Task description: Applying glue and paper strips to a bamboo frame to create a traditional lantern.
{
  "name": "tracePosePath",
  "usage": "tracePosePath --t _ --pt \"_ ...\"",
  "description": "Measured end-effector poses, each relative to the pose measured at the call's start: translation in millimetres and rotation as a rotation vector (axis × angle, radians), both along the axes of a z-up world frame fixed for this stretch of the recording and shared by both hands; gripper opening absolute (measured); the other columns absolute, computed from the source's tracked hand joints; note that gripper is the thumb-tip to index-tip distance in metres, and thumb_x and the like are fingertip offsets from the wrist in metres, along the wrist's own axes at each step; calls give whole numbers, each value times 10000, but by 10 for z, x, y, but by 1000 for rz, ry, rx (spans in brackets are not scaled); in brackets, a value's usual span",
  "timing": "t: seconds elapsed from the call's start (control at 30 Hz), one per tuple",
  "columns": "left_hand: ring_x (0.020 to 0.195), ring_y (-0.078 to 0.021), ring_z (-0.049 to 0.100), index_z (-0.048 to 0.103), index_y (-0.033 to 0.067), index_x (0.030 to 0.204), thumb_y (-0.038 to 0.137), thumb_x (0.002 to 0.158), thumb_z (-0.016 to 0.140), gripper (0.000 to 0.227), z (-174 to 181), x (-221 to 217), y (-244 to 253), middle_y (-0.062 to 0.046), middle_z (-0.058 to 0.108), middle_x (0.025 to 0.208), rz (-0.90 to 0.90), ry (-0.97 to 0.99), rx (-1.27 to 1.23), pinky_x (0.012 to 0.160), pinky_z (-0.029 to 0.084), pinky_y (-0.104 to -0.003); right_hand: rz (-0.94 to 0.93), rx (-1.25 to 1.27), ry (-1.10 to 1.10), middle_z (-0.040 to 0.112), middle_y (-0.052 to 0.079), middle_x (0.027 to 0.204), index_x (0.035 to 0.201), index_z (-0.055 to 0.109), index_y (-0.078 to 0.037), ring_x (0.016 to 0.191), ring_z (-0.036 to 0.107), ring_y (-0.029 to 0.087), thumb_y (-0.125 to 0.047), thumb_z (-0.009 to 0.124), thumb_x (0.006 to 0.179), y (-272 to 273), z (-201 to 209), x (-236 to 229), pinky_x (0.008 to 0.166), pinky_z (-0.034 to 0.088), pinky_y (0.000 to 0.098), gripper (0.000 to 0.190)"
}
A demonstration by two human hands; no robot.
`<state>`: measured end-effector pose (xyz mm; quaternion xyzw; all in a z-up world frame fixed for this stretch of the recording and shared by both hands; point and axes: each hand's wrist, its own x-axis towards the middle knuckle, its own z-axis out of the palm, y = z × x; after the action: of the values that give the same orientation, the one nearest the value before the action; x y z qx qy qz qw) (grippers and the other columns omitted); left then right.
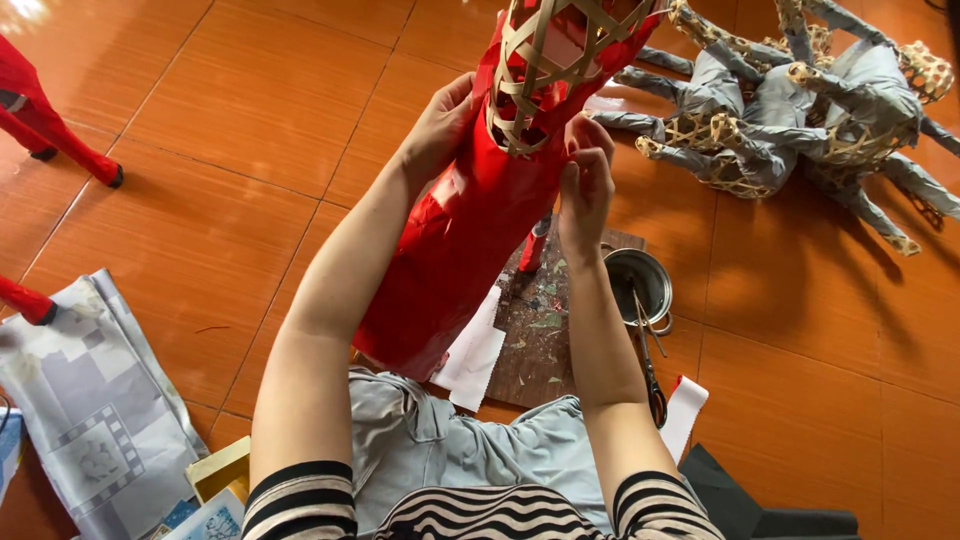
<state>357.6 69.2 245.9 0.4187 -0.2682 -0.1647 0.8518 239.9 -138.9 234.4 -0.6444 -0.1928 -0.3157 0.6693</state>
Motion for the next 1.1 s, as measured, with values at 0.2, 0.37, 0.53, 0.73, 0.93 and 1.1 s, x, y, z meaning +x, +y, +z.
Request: tracePosePath --t 0.2,0.37,0.53,0.73,0.93,1.1 --pt "1205 -126 651 555 24 1448 250 1107 576 410 33 59 -30 -70 675 1364 -87 -13 32 1067 550 -308 131 49 -71 432 111 1568 1275 511 -88 1501 448 243 -191 571 1137 45 -84 152 1269 355 384 182" --pt "1262 -124 627 476 54 1490 267 1112 545 439 31 34 -85 -53 638 1415 -101 -93 6 1112 532 -314 169 31 52 375 144 1683 1677 168 -176 1567 364 262 -265 438 1186 35 -219 220 1336 260 387 567" --pt "1083 -222 556 551 3 1471 347 1145 450 484 3 8 -53 -179 642 1291 23 131 402 938 459 -400 91 -77 90 416 139 1678 1702 116 -188 1530 397 261 -339 381 1197 63 -116 118 1336 281 396 589" --pt "1220 -170 655 562 36 1359 352 1088 503 420 -106 -29 -33 -69 686 1311 421 -217 496 1092 506 -340 144 4 129 249 129 1744 1707 77 -187 1621 251 271 -531 403 1155 -16 -200 56 1367 231 422 727" --pt "1411 -274 521 506 -21 1494 442 1152 332 602 121 -449 101 -204 573 1504 310 -177 376 1236 387 -375 47 -194 95 255 120 1746 1716 84 -203 1618 247 271 -702 377 1082 45 -292 56 1348 215 407 858" --pt "1496 -273 415 396 -24 1565 518 1094 238 735 32 -411 93 -196 468 1594 227 -98 453 1249 298 -352 23 -202 123 278 130 1737 1712 96 -196 1638 260 293 -673 375 1100 18 -309 64 1359 234 425 824"
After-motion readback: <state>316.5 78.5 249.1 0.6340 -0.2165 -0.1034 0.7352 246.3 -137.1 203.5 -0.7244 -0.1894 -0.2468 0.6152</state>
